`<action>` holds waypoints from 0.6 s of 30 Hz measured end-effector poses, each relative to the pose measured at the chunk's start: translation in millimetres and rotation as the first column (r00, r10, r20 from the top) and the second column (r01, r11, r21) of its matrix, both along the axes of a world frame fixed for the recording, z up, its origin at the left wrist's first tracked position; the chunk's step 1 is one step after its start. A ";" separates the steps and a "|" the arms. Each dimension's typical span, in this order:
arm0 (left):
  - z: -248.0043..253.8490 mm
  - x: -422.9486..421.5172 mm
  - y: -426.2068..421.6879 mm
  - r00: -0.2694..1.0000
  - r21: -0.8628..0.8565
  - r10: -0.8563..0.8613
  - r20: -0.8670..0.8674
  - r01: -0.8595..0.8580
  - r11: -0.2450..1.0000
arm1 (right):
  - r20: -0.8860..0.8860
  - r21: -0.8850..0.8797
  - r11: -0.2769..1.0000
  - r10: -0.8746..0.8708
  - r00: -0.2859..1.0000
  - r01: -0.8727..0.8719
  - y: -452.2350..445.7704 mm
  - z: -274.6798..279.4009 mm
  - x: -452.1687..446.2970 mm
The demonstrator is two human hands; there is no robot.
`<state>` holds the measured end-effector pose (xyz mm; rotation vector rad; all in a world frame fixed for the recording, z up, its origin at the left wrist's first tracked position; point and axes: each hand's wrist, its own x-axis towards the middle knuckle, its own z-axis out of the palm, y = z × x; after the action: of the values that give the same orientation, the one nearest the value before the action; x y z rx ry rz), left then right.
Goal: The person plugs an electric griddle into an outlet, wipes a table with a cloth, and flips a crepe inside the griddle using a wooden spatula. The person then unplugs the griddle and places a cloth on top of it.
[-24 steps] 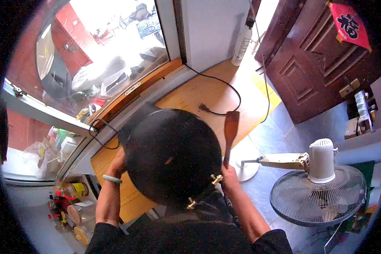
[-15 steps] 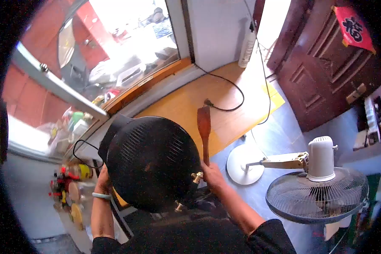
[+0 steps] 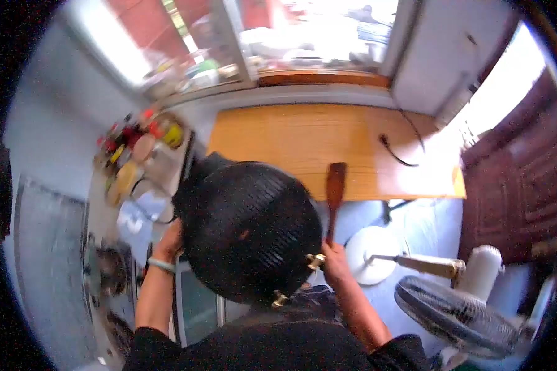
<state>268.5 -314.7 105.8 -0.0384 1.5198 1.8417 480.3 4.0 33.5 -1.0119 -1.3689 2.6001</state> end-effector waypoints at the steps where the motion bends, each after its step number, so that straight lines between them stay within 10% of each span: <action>1: -13.1 5.3 -11.6 0.995 0.074 0.062 0.082 -0.068 0.995 | -0.004 0.015 1.000 0.002 1.000 -0.002 -5.4 -0.9 3.0; 5: -51.7 35.6 -78.6 0.996 -0.022 0.023 -0.091 -0.025 0.999 | -0.032 -0.058 0.998 -0.022 0.999 0.021 -26.9 -41.4 27.5; 6: -50.9 45.0 -88.2 0.997 -0.060 0.001 -0.071 -0.005 0.998 | -0.017 0.457 0.861 0.262 0.965 -0.226 -34.9 -34.8 29.9; 7: -48.9 57.1 -100.2 0.998 -0.095 -0.013 -0.056 0.008 0.995 | -0.088 0.035 0.994 0.111 0.990 -0.108 -38.7 -42.0 37.1; 13: -13.6 141.8 -165.7 0.989 -0.140 0.133 -0.067 -0.142 0.980 | 0.013 0.423 0.849 0.345 0.938 -0.318 -83.0 -45.2 58.7; 18: -19.5 214.2 -205.7 0.948 -0.119 0.301 -0.104 -0.313 0.942 | 0.076 0.311 0.873 0.372 0.925 -0.376 -99.4 -35.7 59.5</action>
<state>482.7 -520.4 86.3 -0.2795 1.7766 1.9989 539.8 -95.4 -2.2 -0.7803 -2.0920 2.4751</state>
